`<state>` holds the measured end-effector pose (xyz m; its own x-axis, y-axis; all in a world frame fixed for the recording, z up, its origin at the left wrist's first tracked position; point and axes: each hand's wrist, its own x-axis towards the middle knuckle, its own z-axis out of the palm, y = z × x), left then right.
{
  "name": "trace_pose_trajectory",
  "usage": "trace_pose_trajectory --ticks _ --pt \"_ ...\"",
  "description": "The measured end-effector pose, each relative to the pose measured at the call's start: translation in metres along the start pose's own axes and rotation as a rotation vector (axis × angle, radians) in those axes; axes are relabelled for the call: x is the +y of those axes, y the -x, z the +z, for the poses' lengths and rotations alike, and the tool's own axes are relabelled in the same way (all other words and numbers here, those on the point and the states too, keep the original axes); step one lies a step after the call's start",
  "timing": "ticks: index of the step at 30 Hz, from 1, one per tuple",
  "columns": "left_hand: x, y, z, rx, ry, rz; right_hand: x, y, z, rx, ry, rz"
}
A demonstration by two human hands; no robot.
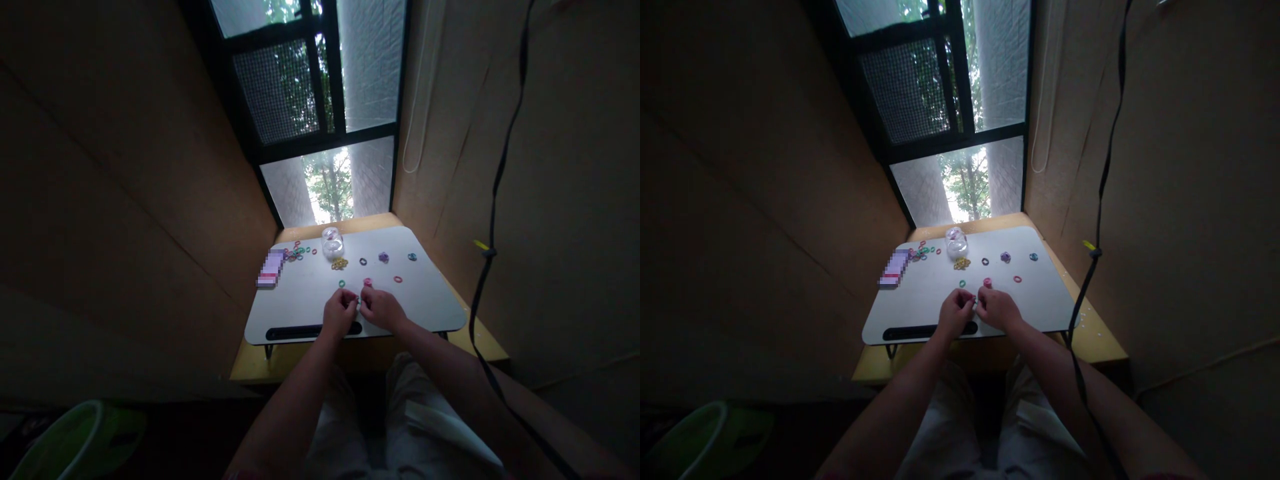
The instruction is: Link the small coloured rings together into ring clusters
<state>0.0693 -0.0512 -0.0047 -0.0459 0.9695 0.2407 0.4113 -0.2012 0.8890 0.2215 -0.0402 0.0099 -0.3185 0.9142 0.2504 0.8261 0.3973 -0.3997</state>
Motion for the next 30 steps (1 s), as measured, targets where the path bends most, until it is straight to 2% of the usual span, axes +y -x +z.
trace_pose_trajectory --ticks 14,20,30 --pt "0.005 0.0026 -0.0023 -0.014 -0.024 0.028 0.0013 0.0031 -0.001 0.023 -0.049 -0.04" --pt "0.005 0.0029 -0.0014 -0.042 -0.02 -0.004 0.0029 0.0029 0.0008 0.038 -0.064 -0.055" --pt "0.0073 0.0029 -0.0017 -0.043 -0.084 0.049 0.0054 0.0019 0.0053 0.078 -0.074 -0.046"
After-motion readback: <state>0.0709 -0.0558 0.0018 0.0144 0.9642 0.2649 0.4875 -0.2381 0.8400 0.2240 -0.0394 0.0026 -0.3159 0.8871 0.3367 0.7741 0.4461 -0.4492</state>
